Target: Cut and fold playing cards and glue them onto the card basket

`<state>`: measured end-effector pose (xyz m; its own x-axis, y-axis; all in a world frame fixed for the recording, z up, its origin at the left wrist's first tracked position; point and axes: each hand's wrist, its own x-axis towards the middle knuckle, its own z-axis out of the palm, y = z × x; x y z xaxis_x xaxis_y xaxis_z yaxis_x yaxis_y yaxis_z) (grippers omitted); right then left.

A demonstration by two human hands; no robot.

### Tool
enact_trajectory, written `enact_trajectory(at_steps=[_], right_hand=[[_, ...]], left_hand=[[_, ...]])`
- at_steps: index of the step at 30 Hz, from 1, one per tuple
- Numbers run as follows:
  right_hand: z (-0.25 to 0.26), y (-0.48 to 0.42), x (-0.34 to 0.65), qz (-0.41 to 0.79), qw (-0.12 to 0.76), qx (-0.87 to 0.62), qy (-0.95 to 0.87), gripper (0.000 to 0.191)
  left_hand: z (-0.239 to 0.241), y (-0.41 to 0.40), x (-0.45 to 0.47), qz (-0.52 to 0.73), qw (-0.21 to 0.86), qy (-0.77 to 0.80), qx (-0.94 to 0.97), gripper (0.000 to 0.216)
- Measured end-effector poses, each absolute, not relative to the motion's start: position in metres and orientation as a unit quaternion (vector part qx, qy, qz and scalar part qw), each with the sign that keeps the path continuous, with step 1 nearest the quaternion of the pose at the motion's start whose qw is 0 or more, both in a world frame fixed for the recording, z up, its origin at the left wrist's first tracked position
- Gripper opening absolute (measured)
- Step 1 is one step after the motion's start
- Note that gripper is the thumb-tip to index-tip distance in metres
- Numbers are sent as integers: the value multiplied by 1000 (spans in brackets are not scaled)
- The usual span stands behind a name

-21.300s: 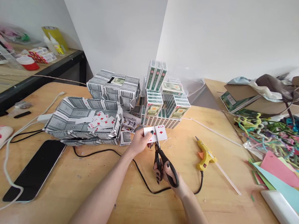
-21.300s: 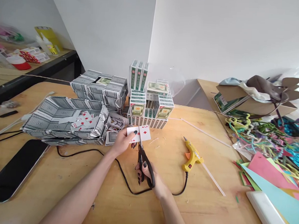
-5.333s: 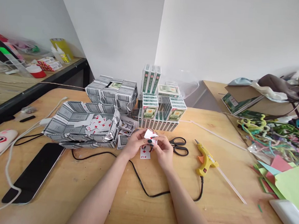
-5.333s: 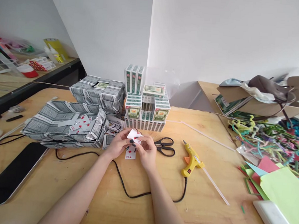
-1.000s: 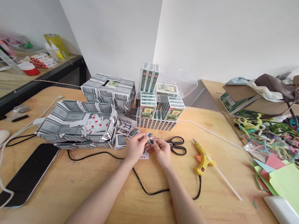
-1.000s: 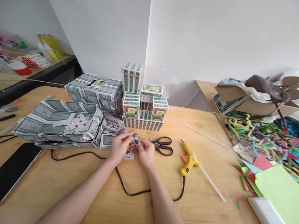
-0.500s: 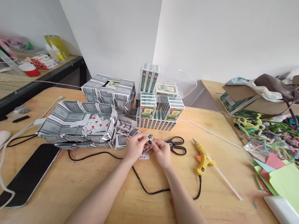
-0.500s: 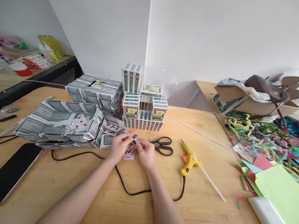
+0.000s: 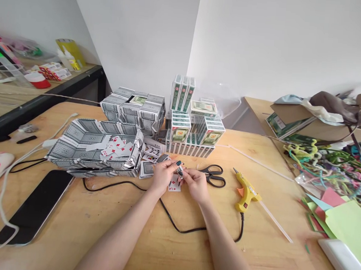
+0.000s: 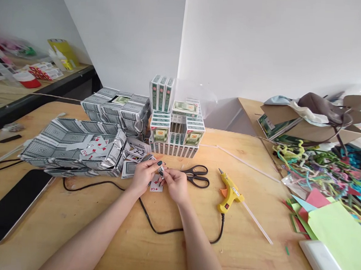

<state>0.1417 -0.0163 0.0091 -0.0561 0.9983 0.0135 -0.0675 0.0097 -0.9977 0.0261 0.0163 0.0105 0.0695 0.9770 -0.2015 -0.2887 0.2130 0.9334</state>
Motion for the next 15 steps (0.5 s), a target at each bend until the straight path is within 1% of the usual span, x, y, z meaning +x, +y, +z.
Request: enact_trajectory(at_steps=[3, 7, 10, 15], right_hand=[[8, -15, 144, 550, 497, -453, -495, 29], [8, -13, 146, 598, 466, -442, -480, 31], [10, -12, 148, 624, 440, -433, -479, 33], [10, -13, 148, 625, 432, -425, -492, 34]], left_hand=[[10, 16, 24, 501, 619, 452, 402, 27], [10, 16, 21, 485, 551, 461, 499, 21], [9, 15, 21, 482, 515, 470, 531, 19], [8, 13, 23, 476, 550, 464, 505, 20]])
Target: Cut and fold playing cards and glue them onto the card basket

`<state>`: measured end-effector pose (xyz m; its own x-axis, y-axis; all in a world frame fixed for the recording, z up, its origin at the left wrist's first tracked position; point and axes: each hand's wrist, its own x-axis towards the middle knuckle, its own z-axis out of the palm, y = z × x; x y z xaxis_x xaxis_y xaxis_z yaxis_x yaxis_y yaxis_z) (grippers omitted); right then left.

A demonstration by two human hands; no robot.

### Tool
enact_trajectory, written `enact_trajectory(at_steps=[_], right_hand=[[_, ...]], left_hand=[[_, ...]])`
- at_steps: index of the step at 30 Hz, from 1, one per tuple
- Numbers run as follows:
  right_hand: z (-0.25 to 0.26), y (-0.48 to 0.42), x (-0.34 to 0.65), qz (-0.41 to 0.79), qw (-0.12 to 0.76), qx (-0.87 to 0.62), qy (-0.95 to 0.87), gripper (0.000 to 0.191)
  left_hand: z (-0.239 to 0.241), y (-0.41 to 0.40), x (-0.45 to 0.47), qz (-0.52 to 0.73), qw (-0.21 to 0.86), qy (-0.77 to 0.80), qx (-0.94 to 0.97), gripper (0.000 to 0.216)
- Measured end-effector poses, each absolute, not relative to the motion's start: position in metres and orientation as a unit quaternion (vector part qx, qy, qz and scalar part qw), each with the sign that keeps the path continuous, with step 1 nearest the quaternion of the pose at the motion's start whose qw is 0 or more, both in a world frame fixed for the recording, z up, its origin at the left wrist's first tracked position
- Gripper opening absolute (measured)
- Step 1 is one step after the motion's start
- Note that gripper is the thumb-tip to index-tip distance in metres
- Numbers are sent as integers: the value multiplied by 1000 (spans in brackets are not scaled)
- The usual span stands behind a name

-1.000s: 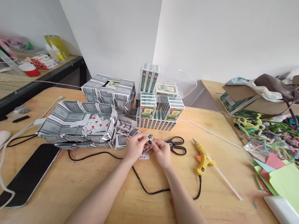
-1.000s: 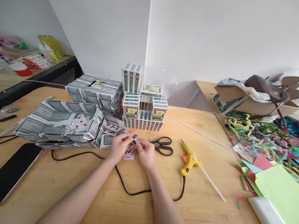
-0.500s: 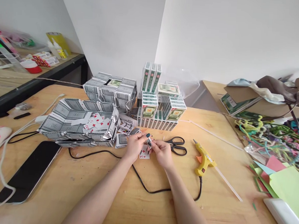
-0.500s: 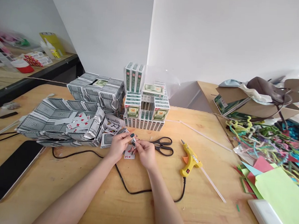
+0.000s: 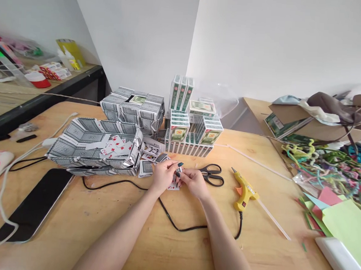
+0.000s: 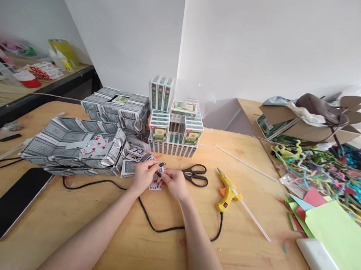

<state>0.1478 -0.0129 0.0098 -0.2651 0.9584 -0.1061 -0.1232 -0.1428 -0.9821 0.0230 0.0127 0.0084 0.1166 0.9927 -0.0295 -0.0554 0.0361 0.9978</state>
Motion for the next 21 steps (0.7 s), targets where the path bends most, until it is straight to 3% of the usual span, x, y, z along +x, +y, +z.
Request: enact_trajectory(at_steps=[9, 13, 21], right_hand=[[6, -15, 140, 586, 457, -431, -512, 28], [9, -14, 142, 597, 475, -422, -489, 28], [10, -14, 143, 605, 497, -415, -463, 24]], left_hand=[[13, 15, 25, 490, 609, 459, 421, 15], [10, 15, 28, 496, 647, 431, 387, 24], [11, 13, 27, 457, 643, 402, 465, 26]])
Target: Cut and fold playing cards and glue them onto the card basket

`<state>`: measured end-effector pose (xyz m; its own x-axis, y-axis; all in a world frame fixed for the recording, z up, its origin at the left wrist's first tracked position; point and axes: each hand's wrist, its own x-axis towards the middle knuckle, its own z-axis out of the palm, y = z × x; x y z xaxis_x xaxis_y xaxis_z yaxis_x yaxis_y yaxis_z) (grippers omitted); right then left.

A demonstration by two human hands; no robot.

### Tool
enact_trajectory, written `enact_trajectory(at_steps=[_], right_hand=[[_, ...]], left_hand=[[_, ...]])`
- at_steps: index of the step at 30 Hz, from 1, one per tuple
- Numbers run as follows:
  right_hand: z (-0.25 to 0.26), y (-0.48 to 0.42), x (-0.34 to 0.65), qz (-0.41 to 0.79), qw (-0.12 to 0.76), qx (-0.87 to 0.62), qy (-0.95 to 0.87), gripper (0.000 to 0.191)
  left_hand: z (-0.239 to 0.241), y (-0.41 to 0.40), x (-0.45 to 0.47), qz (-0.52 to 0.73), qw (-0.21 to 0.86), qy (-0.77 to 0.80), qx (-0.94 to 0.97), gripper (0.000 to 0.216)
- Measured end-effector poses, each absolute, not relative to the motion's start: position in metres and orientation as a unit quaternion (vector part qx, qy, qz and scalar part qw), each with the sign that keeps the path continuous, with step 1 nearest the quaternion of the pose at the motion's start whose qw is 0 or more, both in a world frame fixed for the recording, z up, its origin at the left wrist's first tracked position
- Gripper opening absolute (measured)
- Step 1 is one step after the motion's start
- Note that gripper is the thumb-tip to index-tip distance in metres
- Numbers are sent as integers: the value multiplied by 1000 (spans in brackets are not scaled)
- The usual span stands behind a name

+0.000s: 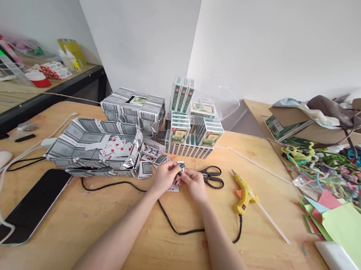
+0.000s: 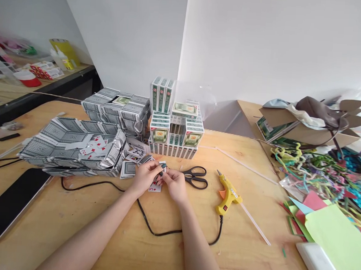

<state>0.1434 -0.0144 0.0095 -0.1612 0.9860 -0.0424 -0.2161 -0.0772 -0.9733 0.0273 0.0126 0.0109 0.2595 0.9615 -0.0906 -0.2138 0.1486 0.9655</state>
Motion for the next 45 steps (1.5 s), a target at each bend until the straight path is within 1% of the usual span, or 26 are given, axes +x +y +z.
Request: enact_trajectory(at_steps=[4, 10, 16, 24, 27, 29, 31, 34, 38, 42, 45], right_hand=[[8, -13, 142, 602, 493, -419, -467, 25], [8, -14, 140, 608, 483, -413, -476, 25], [3, -14, 140, 617, 478, -404, -476, 23], [6, -16, 137, 665, 493, -392, -402, 20], [6, -17, 136, 659, 509, -406, -376, 20], [6, -18, 136, 646, 516, -418, -375, 21], [5, -18, 136, 623, 519, -434, -392, 24], [6, -18, 135, 560, 523, -468, -440, 31], [7, -19, 133, 484, 520, -500, -495, 34], [4, -20, 126, 414, 522, -521, -534, 26], [2, -21, 122, 385, 517, -527, -554, 20]], left_hand=[[8, 13, 30, 473, 611, 435, 463, 26], [1, 12, 32, 491, 603, 441, 448, 27], [5, 8, 33, 511, 589, 463, 421, 29], [13, 8, 34, 519, 618, 443, 392, 29], [14, 8, 33, 503, 623, 433, 414, 27], [13, 8, 32, 500, 602, 437, 442, 26], [12, 9, 32, 510, 552, 454, 479, 23], [10, 10, 32, 511, 492, 473, 523, 21], [8, 10, 33, 497, 517, 465, 518, 23], [3, 13, 33, 510, 526, 467, 496, 22], [-1, 16, 32, 513, 527, 473, 485, 19]])
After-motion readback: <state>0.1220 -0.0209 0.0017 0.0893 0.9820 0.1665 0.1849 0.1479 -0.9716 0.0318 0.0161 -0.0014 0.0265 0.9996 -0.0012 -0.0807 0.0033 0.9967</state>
